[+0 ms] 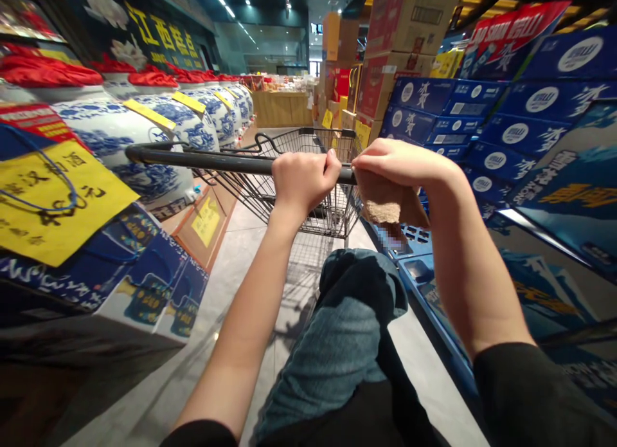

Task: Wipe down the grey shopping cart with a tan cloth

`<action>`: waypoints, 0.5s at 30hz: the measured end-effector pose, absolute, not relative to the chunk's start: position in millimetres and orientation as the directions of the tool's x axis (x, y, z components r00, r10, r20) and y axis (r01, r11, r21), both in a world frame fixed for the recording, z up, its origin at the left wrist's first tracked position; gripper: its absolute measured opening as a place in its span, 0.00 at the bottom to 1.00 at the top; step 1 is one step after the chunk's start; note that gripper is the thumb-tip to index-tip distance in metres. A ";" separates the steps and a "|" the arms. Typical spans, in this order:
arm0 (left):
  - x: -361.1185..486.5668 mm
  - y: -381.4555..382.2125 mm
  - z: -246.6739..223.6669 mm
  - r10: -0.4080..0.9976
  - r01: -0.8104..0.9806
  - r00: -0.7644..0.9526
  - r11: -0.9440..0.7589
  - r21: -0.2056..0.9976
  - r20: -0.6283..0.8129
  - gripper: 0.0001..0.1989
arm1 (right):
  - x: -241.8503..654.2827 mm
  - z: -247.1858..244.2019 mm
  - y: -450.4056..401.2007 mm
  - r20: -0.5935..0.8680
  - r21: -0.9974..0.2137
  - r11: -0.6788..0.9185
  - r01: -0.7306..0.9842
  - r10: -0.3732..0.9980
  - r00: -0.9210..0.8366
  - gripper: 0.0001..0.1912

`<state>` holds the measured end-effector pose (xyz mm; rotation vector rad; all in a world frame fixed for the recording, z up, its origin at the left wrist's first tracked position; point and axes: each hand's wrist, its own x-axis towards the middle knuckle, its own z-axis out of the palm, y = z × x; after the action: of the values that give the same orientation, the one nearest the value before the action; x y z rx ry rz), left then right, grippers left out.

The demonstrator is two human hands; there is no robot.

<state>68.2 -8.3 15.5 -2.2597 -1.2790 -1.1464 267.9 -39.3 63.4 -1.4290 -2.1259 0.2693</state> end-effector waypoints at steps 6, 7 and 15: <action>69.2 -8.9 15.7 0.590 0.814 0.269 -0.562 0.148 0.761 0.29 | 267.8 53.6 -42.7 0.427 -0.568 0.449 0.689 0.877 -0.219 0.25; 69.7 -9.0 15.5 0.592 0.812 0.266 -0.563 0.155 0.761 0.29 | 265.9 42.8 -44.3 0.532 -0.574 0.493 0.654 0.831 -0.160 0.26; 68.2 -5.4 13.7 0.551 0.810 0.257 -0.571 0.134 0.794 0.28 | 242.5 -28.1 -33.7 0.862 -0.501 0.726 0.472 0.367 0.349 0.32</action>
<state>68.2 -5.4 13.7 -2.2322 -1.2546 -1.2184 242.5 -33.7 -28.1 -0.8106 -1.2519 -0.0784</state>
